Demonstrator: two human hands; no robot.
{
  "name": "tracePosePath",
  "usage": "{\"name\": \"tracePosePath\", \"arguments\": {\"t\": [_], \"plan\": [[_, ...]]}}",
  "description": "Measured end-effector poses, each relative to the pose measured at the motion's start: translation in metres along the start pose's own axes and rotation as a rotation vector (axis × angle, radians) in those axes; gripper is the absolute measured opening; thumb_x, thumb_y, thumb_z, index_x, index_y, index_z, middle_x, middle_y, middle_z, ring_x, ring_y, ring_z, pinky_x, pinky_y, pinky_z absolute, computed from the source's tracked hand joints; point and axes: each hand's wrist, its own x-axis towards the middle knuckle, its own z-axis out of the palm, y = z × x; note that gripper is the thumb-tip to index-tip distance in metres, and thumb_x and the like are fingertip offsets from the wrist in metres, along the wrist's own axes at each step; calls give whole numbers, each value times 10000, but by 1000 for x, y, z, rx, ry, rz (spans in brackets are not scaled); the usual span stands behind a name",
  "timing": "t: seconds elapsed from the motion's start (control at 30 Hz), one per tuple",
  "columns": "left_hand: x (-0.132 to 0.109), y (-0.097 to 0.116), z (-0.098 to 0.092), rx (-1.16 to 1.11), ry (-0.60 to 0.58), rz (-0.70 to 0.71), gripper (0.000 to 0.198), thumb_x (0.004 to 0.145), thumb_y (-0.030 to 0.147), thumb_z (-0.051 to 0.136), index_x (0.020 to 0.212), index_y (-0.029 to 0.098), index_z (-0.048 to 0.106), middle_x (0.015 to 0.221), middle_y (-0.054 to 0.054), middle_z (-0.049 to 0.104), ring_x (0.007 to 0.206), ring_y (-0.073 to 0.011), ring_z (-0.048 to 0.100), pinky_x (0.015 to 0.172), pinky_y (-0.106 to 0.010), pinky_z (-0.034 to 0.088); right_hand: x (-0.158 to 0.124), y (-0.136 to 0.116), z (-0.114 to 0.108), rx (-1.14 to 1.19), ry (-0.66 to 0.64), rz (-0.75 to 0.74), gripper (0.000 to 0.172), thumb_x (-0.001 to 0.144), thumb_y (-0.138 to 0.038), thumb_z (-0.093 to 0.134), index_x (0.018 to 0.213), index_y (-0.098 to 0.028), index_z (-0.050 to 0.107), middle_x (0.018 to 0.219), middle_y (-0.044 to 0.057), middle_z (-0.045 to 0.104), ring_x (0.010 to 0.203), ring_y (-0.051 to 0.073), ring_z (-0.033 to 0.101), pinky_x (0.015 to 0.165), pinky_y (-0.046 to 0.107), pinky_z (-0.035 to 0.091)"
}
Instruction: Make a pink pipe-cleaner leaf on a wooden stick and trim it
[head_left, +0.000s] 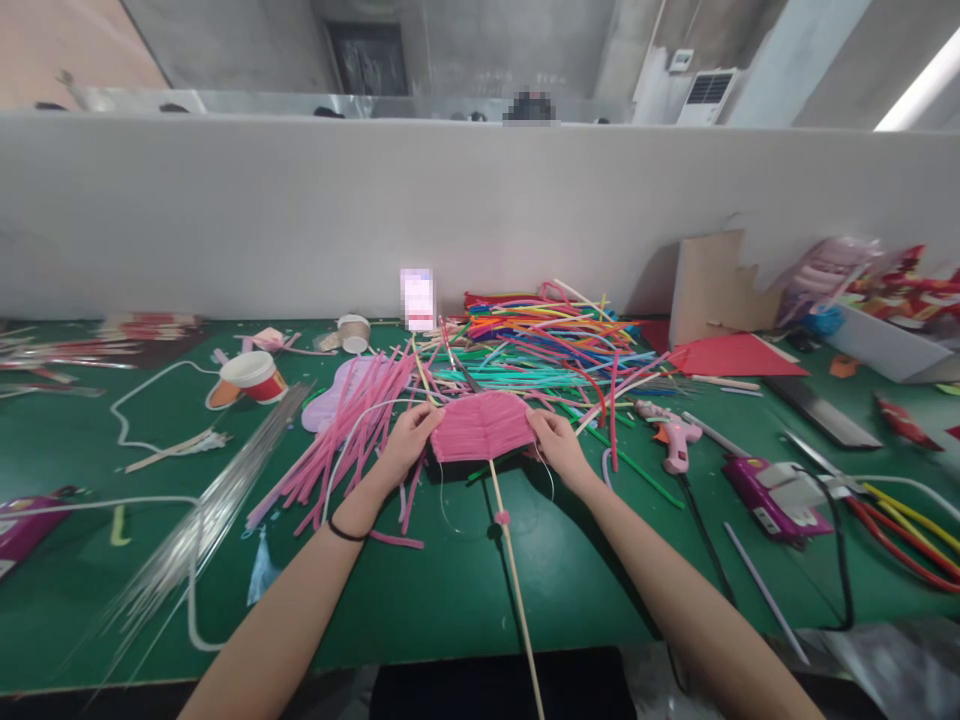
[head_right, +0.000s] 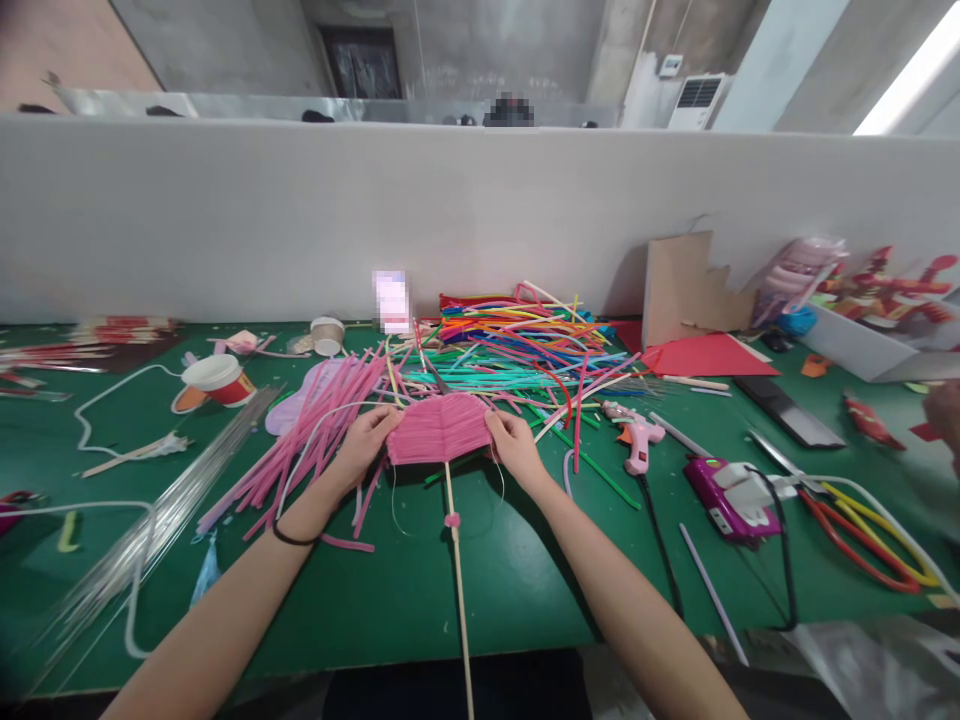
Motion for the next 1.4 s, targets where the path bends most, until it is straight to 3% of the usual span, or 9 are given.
{"name": "tracePosePath", "arguments": {"t": [0.27, 0.6, 0.9, 1.27, 1.4], "plan": [[-2, 5, 3, -36, -25, -41, 244, 808, 403, 585, 726, 173, 583, 748, 10, 550, 712, -148, 491, 662, -248, 379, -5, -3, 1, -56, -57, -113, 446, 832, -570, 531, 586, -212, 428, 455, -71, 387, 373, 77, 362, 385, 226, 271], [-1, 3, 0, -21, -80, -38, 246, 774, 381, 603, 660, 174, 532, 681, 20, 487, 660, -131, 440, 610, -230, 368, -1, 0, 0, -5, -70, -8, 441, 793, -594, 575, 609, -210, 460, 486, -70, 397, 395, 76, 372, 381, 215, 300], [-4, 10, 2, -30, -108, -101, 268, 771, 415, 583, 671, 170, 544, 689, 10, 482, 660, -135, 433, 569, -221, 359, -6, -1, 2, -57, -151, -37, 442, 807, -569, 546, 571, -205, 459, 468, -61, 410, 401, 85, 383, 403, 217, 309], [-4, 11, 4, 42, -176, -59, 269, 755, 410, 568, 624, 179, 523, 649, 18, 468, 629, -136, 419, 563, -230, 356, -1, 5, 0, -160, -113, -177, 442, 826, -519, 521, 549, -196, 402, 549, -53, 322, 533, 96, 289, 514, 238, 247], [-5, 12, 4, 46, -202, -77, 256, 768, 407, 579, 660, 175, 564, 675, 15, 520, 651, -142, 465, 597, -237, 379, 0, 7, 3, -152, -78, -169, 436, 836, -541, 508, 583, -190, 461, 569, -47, 365, 548, 103, 323, 531, 240, 269]]}}
